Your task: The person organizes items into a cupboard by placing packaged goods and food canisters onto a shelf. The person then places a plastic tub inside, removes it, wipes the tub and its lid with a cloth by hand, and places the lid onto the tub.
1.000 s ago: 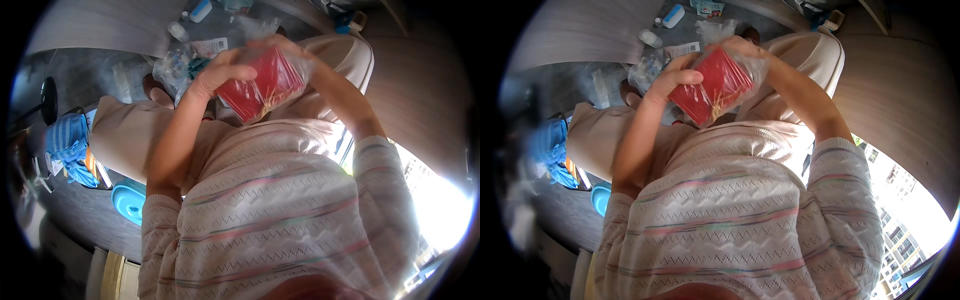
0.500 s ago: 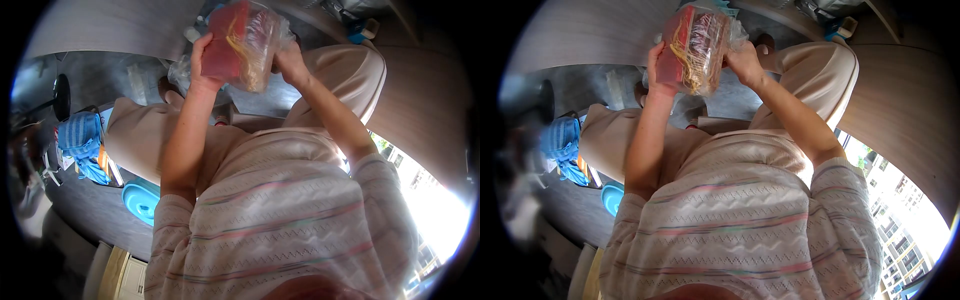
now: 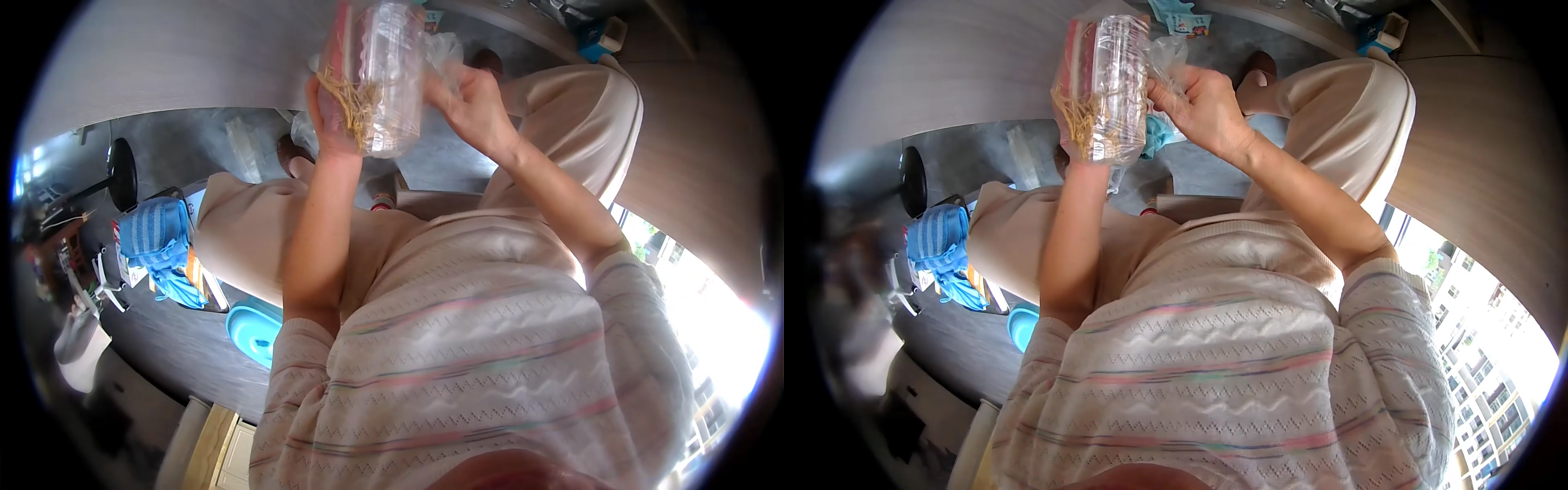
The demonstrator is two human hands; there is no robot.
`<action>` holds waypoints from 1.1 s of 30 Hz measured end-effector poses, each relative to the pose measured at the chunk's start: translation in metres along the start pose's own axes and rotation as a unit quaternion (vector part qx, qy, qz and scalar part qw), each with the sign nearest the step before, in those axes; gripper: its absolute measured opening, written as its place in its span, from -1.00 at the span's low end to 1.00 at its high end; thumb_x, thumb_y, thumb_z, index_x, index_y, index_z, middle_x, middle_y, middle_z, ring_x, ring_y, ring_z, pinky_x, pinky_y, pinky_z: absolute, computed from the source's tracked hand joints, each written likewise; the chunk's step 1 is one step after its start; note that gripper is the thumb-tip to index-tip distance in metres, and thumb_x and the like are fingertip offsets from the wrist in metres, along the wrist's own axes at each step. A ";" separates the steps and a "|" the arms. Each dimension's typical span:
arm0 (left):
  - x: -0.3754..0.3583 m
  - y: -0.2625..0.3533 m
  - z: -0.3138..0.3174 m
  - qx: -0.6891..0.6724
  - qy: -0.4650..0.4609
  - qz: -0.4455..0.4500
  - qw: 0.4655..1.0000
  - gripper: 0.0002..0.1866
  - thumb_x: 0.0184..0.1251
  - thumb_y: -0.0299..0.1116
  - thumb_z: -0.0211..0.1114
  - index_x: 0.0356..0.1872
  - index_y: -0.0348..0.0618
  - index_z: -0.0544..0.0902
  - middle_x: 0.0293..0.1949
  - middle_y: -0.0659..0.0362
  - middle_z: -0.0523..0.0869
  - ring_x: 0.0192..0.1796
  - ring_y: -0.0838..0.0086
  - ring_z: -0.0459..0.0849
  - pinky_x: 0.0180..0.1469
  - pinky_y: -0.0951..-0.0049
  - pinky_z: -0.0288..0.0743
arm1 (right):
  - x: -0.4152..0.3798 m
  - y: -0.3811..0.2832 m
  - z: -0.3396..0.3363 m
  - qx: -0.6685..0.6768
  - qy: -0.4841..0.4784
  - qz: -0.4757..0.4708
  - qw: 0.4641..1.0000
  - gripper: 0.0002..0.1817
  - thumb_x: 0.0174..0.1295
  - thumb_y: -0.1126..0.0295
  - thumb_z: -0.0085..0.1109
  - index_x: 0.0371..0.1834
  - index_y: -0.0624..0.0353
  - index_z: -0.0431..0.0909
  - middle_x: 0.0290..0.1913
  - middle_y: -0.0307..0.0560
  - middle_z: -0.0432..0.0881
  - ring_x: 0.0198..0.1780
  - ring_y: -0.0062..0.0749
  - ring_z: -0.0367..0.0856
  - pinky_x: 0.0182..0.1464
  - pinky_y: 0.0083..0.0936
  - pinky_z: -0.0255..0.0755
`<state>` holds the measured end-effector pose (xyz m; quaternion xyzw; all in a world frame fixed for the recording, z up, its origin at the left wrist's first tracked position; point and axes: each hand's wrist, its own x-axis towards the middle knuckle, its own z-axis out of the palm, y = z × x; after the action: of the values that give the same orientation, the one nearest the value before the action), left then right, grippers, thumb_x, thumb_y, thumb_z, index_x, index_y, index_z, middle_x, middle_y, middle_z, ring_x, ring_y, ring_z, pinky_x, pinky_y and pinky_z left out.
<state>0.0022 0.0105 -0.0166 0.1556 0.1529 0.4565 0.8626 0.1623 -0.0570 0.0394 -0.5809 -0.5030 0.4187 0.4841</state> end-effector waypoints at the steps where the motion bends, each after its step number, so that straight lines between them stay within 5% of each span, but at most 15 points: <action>1: -0.001 0.000 0.001 -0.009 0.005 0.001 1.000 -0.38 0.23 0.04 -0.23 0.24 -0.10 0.25 0.17 0.11 0.38 0.14 0.30 0.41 0.13 0.26 0.36 | 0.000 -0.001 0.001 0.007 0.003 -0.007 1.000 -0.68 0.19 0.19 0.12 -0.38 0.28 0.56 -0.57 -0.17 0.59 -0.53 -0.61 0.44 -0.43 -0.57 0.38; 5: -0.004 0.005 0.014 0.145 0.032 0.033 0.988 -0.41 0.21 0.02 -0.17 0.18 -0.12 0.31 0.11 0.11 0.43 0.09 0.31 0.45 0.09 0.28 0.38 | -0.002 -0.005 -0.001 -0.058 -0.002 -0.036 0.998 -0.72 0.18 0.21 0.11 -0.35 0.26 0.55 -0.58 -0.03 0.55 -0.57 -0.43 0.43 -0.44 -0.50 0.38; 10: -0.006 0.008 0.027 0.181 0.051 0.062 0.980 -0.46 0.18 -0.01 -0.11 0.09 -0.15 0.40 -0.01 0.12 0.51 -0.02 0.36 0.51 0.01 0.32 0.43 | -0.004 -0.003 0.000 -0.071 -0.005 -0.062 0.995 -0.75 0.17 0.25 0.10 -0.29 0.24 0.52 -0.54 0.09 0.53 -0.57 -0.22 0.42 -0.43 -0.44 0.38; 15: -0.005 0.010 0.029 0.174 0.060 0.065 0.981 -0.50 0.16 -0.04 -0.05 -0.01 -0.19 0.48 -0.12 0.13 0.59 -0.12 0.40 0.57 -0.06 0.36 0.48 | -0.007 -0.005 0.000 -0.035 -0.015 -0.060 0.997 -0.75 0.16 0.28 0.09 -0.23 0.24 0.50 -0.54 0.06 0.52 -0.57 -0.34 0.40 -0.43 -0.45 0.36; 21: -0.005 0.016 0.015 0.001 0.034 -0.011 0.999 -0.52 0.16 -0.06 -0.02 -0.04 -0.21 0.50 -0.15 0.14 0.61 -0.14 0.41 0.58 -0.08 0.38 0.49 | -0.004 0.003 -0.012 0.000 -0.116 0.003 0.993 -0.78 0.14 0.34 0.09 -0.26 0.27 0.49 -0.61 -0.17 0.47 -0.55 -0.58 0.32 -0.46 -0.51 0.30; 25: -0.008 0.018 0.015 0.001 0.037 -0.013 0.999 -0.52 0.16 -0.08 -0.01 -0.02 -0.23 0.49 -0.12 0.13 0.61 -0.12 0.40 0.58 -0.04 0.38 0.46 | -0.002 -0.007 -0.019 0.101 -0.211 0.095 0.968 -0.75 0.12 0.39 0.10 -0.18 0.31 0.48 -0.44 -0.26 0.56 -0.43 -0.64 0.40 -0.33 -0.57 0.36; 31: -0.008 0.024 0.008 0.016 0.050 -0.001 0.999 -0.58 0.09 -0.21 0.14 -0.07 -0.26 0.50 -0.13 0.11 0.60 -0.12 0.37 0.58 -0.05 0.39 0.45 | 0.001 -0.036 -0.023 0.171 -0.276 0.153 0.933 -0.33 -0.01 0.17 0.32 0.09 0.38 0.30 -0.08 -0.09 0.53 -0.03 -0.48 0.47 0.12 -0.57 0.26; 33: -0.010 0.028 0.015 0.051 0.073 -0.011 0.996 -0.60 0.07 -0.22 0.17 -0.10 -0.27 0.51 -0.15 0.11 0.61 -0.14 0.39 0.58 -0.07 0.40 0.45 | 0.000 -0.026 -0.018 0.175 -0.249 0.152 0.940 -0.17 -0.10 0.04 0.37 0.12 0.41 0.25 -0.03 -0.03 0.49 0.02 -0.43 0.44 0.12 -0.54 0.26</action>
<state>-0.0179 0.0148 0.0101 0.1638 0.2407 0.4486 0.8450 0.1754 -0.0591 0.0684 -0.4339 -0.4320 0.6998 0.3678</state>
